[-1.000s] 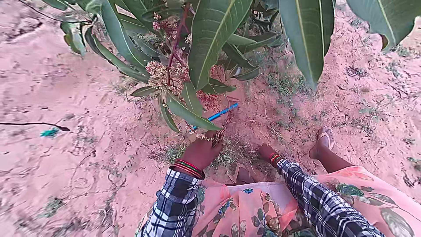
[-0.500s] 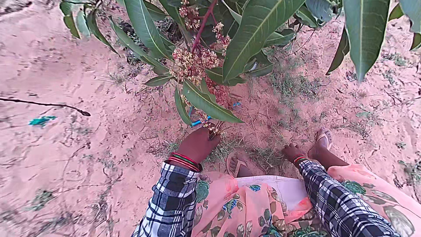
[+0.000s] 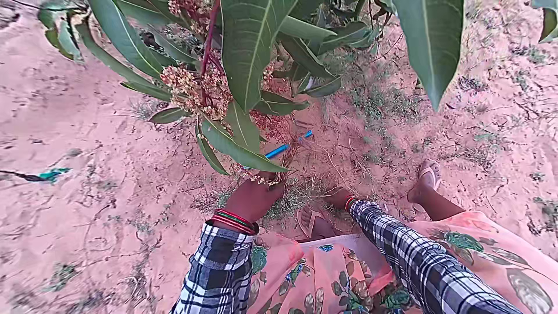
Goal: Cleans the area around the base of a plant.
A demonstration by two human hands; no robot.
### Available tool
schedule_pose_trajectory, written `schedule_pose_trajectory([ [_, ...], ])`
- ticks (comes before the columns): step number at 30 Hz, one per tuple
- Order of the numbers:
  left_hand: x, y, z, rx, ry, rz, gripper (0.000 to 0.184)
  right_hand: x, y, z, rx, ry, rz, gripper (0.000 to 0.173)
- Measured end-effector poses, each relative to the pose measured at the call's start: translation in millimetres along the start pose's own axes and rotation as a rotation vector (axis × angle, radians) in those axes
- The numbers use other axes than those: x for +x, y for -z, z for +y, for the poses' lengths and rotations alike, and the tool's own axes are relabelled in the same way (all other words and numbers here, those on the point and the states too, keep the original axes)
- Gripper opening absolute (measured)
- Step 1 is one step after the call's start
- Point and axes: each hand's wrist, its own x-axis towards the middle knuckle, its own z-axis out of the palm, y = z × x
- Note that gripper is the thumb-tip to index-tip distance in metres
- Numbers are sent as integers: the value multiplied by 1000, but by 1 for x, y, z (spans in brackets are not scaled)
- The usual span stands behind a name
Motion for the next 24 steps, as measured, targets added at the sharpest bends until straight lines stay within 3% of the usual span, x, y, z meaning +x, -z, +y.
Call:
schedule_pose_trajectory([
  [10,-3,-6,6,-17,-30,-4,39,1,-8,-15,100,-211,4,48],
  [12,-2,-6,9,-30,-23,-11,38,-3,-14,-15,122,-214,34,39],
  [15,1,-8,10,-47,-10,-32,42,-5,-2,-16,77,-176,-63,36],
  [19,6,-13,8,-21,-17,-56,44,5,-6,3,54,-64,-102,41],
  [24,10,-15,15,43,34,-106,47,5,-19,18,127,-56,-43,45],
])
